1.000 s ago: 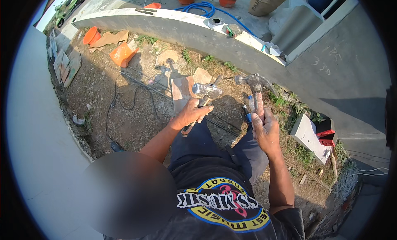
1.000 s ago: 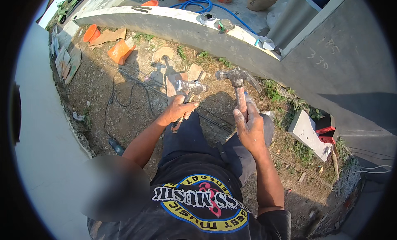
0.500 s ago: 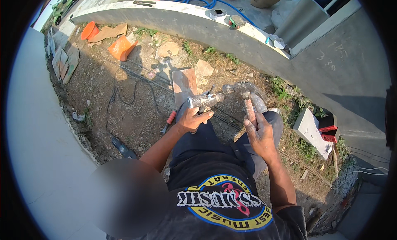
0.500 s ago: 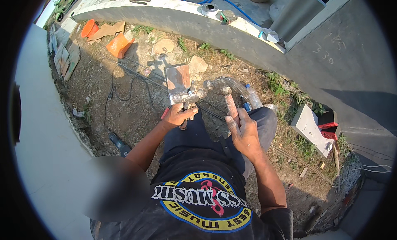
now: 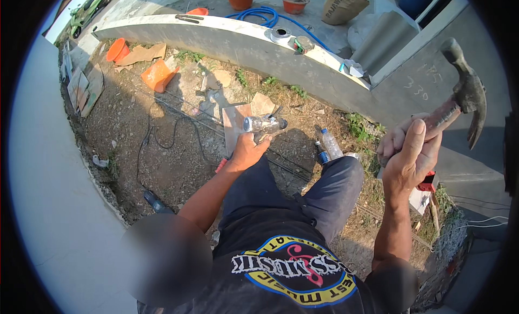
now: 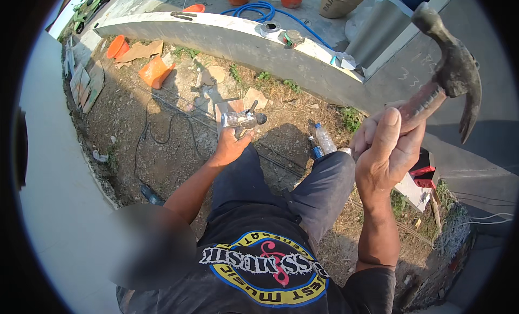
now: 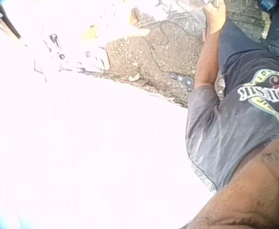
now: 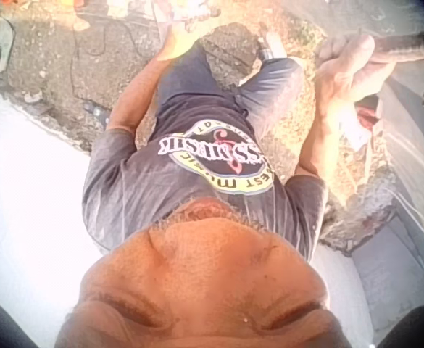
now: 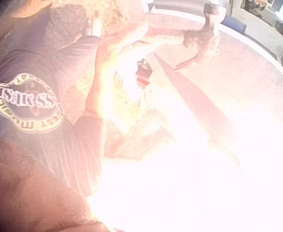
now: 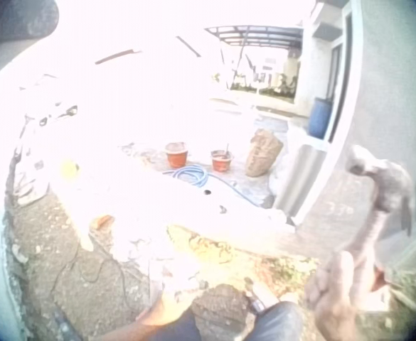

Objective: Clean and repair a water valve using a hammer and pliers in an outdoor renovation area.

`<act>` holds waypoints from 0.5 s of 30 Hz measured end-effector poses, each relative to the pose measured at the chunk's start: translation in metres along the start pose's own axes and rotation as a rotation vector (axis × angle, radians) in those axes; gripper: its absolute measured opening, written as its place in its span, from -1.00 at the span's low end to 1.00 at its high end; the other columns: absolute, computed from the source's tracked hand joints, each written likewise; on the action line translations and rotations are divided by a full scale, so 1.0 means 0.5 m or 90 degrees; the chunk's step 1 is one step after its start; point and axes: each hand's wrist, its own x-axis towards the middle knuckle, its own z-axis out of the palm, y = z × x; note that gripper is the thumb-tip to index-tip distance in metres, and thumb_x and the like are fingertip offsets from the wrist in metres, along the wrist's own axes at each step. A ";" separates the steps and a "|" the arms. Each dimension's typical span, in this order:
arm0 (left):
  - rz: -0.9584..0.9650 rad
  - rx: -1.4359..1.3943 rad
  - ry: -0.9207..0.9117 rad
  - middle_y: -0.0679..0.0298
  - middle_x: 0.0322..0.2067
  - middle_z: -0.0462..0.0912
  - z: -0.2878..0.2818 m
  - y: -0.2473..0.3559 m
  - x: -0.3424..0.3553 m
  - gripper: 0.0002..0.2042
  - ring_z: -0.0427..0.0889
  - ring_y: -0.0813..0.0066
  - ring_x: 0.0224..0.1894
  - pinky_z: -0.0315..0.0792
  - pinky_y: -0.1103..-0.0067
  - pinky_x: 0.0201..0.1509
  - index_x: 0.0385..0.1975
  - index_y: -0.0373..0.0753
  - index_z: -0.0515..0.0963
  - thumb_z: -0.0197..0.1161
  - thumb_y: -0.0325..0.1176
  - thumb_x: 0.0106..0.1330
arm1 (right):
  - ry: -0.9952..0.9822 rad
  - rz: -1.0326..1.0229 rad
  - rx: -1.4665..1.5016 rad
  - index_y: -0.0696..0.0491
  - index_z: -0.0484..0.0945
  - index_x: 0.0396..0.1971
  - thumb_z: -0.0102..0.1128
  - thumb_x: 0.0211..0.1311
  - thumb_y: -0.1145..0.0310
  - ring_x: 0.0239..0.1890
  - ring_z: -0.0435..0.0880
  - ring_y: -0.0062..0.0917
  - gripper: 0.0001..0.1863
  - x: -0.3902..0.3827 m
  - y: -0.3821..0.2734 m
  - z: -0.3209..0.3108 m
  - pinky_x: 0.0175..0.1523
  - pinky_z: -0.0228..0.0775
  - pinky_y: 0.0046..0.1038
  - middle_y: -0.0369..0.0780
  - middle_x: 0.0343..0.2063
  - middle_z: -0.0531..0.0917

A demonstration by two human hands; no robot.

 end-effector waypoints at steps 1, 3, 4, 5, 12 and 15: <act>0.009 0.038 0.005 -0.13 -0.43 0.71 0.001 -0.007 0.007 -0.75 0.74 -0.11 -0.33 0.54 0.27 -0.26 -0.29 -0.41 0.67 0.38 -0.29 0.29 | -0.109 0.037 -0.310 0.11 0.39 -0.13 0.08 0.57 0.25 -0.56 0.44 -0.66 -0.78 -0.032 0.078 -0.026 -0.42 0.32 -0.53 -0.34 -0.54 0.46; -0.021 0.060 -0.052 -0.05 -0.36 0.74 -0.001 0.001 0.002 -0.78 0.74 0.08 -0.31 0.54 0.32 -0.21 -0.20 -0.38 0.67 0.36 -0.34 0.30 | -0.408 0.047 -0.508 0.13 0.42 -0.18 0.12 0.55 0.26 -0.50 0.42 -0.67 -0.77 -0.036 0.079 -0.036 -0.34 0.33 -0.52 -0.36 -0.55 0.45; -0.056 0.090 -0.104 0.02 -0.29 0.77 -0.013 0.002 -0.003 -0.78 0.73 0.26 -0.28 0.55 0.37 -0.15 -0.11 -0.34 0.68 0.33 -0.38 0.32 | -0.427 0.193 -0.448 0.15 0.43 -0.20 0.15 0.53 0.25 -0.51 0.42 -0.68 -0.75 -0.039 0.086 -0.044 -0.37 0.31 -0.53 -0.36 -0.56 0.44; -0.055 0.094 -0.091 0.02 -0.29 0.77 -0.017 -0.018 -0.005 -0.78 0.73 0.26 -0.28 0.55 0.37 -0.15 -0.11 -0.34 0.68 0.33 -0.38 0.32 | -0.452 0.328 -0.383 0.16 0.45 -0.21 0.17 0.52 0.24 -0.52 0.41 -0.69 -0.73 -0.025 0.085 -0.030 -0.39 0.29 -0.53 -0.36 -0.57 0.44; -0.087 0.163 -0.048 0.00 -0.33 0.77 -0.022 -0.042 -0.015 -0.77 0.76 0.12 -0.29 0.56 0.35 -0.15 -0.15 -0.32 0.70 0.34 -0.32 0.31 | 0.056 0.024 -0.017 0.13 0.45 -0.06 0.07 0.59 0.18 -0.66 0.36 -0.70 -0.72 0.040 0.003 -0.025 -0.59 0.21 -0.61 -0.35 -0.56 0.41; -0.081 0.128 -0.053 -0.01 -0.33 0.77 -0.013 -0.010 -0.003 -0.76 0.77 0.08 -0.28 0.56 0.34 -0.15 -0.14 -0.32 0.69 0.35 -0.32 0.30 | -0.550 0.088 -0.470 0.12 0.46 -0.17 0.11 0.56 0.23 -0.64 0.39 -0.67 -0.76 -0.035 0.127 -0.056 -0.57 0.24 -0.60 -0.32 -0.53 0.46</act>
